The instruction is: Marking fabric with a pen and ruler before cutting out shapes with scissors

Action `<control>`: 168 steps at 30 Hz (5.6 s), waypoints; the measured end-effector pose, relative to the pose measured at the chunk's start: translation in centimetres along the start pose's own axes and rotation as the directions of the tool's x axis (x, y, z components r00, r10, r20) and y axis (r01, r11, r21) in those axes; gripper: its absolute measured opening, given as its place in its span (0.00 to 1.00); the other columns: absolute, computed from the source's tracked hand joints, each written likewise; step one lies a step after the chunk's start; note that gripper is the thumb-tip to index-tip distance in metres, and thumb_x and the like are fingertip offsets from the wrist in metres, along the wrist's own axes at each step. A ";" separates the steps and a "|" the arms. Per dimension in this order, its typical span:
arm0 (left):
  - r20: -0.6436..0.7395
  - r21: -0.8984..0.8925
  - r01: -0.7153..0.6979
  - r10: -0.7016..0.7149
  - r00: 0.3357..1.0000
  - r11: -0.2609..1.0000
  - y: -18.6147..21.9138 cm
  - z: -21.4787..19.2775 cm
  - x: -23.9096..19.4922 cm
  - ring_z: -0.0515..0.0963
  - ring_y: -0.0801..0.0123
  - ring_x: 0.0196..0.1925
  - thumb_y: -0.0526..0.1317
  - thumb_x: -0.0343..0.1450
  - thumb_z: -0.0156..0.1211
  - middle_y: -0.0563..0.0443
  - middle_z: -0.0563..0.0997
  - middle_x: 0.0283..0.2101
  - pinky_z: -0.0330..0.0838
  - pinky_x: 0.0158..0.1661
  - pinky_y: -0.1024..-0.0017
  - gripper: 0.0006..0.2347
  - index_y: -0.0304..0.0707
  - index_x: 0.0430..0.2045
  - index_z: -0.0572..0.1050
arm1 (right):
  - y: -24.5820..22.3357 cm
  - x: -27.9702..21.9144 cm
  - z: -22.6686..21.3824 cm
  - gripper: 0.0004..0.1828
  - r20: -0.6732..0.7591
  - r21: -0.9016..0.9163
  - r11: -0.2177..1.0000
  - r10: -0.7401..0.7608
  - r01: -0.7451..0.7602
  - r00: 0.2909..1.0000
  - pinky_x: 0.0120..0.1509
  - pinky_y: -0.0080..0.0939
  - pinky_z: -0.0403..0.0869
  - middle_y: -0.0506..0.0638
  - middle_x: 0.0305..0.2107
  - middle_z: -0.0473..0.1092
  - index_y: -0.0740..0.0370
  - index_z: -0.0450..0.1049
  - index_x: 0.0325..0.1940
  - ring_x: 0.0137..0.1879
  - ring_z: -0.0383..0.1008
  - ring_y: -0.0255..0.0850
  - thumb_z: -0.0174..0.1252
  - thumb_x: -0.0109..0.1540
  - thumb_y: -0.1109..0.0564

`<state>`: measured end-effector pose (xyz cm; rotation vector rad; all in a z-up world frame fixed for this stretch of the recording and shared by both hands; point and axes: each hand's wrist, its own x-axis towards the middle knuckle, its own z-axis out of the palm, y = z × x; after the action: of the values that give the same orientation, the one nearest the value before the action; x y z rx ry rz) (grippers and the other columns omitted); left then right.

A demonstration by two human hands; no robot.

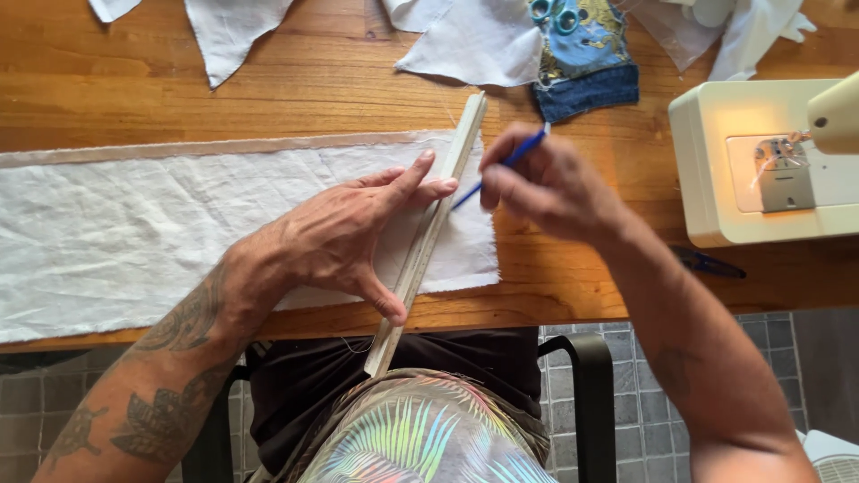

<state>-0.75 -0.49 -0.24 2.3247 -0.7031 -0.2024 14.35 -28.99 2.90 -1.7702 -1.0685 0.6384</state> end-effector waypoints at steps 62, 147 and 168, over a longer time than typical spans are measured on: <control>-0.384 0.379 0.532 -0.394 0.835 0.757 -3.2 1.3 -6.7 0.52 0.45 0.92 0.75 0.81 0.42 0.40 0.60 0.90 0.44 0.83 0.37 0.41 0.46 0.84 0.65 | 6.8 0.6 -5.2 0.20 -0.351 -0.862 0.497 -0.441 -0.101 0.826 0.70 0.59 0.78 0.60 0.55 0.83 0.59 0.85 0.69 0.62 0.83 0.61 0.72 0.73 0.52; -0.674 -0.537 0.325 -0.628 0.390 0.779 11.1 13.3 -11.7 0.83 0.75 0.21 0.53 0.79 0.66 0.56 0.87 0.19 0.74 0.25 0.69 0.25 0.41 0.10 0.79 | -2.3 -9.8 2.0 0.35 0.225 0.491 0.775 0.330 -0.399 0.917 0.58 0.42 0.83 0.61 0.50 0.87 0.75 0.81 0.75 0.52 0.87 0.45 0.76 0.62 0.67; -0.011 -1.000 -0.030 -0.917 0.398 -0.001 10.6 16.7 -11.0 0.87 0.56 0.19 0.45 0.80 0.64 0.24 0.92 0.24 0.69 0.15 0.73 0.22 0.15 0.33 0.92 | -5.0 -15.0 12.3 0.30 0.543 0.530 0.558 0.356 -0.639 0.761 0.58 0.36 0.78 0.50 0.55 0.78 0.65 0.82 0.74 0.53 0.78 0.35 0.78 0.67 0.60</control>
<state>-19.97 -10.70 -6.32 0.9625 0.7773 0.0360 -4.52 -35.70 1.76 -1.2595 -0.3850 1.5848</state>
